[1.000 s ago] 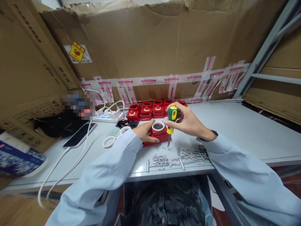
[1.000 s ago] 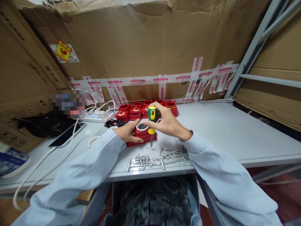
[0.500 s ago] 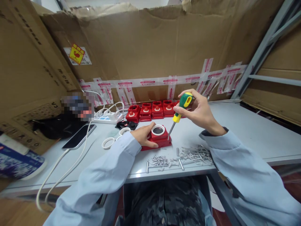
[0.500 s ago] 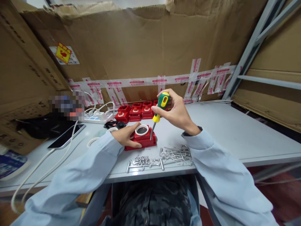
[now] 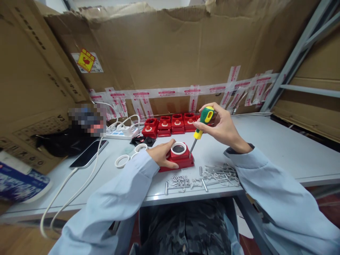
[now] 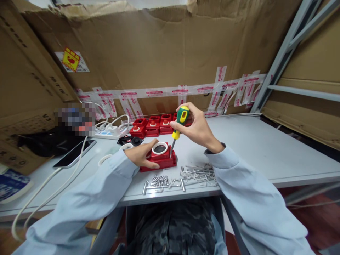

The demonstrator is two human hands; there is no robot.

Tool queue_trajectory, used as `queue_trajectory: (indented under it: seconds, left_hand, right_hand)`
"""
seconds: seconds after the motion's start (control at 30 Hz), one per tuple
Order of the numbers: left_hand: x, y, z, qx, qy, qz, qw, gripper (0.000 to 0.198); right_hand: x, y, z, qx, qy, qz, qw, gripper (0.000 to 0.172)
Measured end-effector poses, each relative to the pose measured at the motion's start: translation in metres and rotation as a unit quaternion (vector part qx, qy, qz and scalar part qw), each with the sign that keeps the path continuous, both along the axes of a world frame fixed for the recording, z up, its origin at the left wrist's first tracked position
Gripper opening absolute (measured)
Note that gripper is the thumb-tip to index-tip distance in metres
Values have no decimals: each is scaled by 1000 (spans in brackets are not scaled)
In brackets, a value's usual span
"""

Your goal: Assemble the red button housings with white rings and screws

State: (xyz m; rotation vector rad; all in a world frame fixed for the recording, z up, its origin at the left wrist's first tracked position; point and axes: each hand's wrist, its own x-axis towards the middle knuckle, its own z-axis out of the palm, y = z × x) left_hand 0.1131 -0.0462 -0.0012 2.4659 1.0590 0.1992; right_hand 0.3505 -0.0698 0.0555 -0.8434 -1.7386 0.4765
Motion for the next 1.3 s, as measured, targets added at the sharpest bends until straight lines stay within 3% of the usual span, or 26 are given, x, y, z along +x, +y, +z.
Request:
queue_trajectory:
  seconds: [0.5,0.8,1.0,1.2,1.3]
  left_hand:
    - [4,-4,-2,6,13,27,1000,68]
    - [5,-4,0,-1,8,25,1000,65]
    - [4,-3,-1,3,-6,7,1000,63]
    - [2,0,-4,-2,-38,-14,999,60]
    - [1,0,-3,4,-37,-20,999,59]
  right_hand:
    - [-9,-6,-3,9,-28,22,999,43]
    - [-10,-4,-6,34,-30,-31,998,41]
    - [-22,-13,-8,84,-95,-78,989,46]
    - [-29,-20,-11,58,-92,54,993,43]
    - [-29,-17,-13,65,-58,36,996,44]
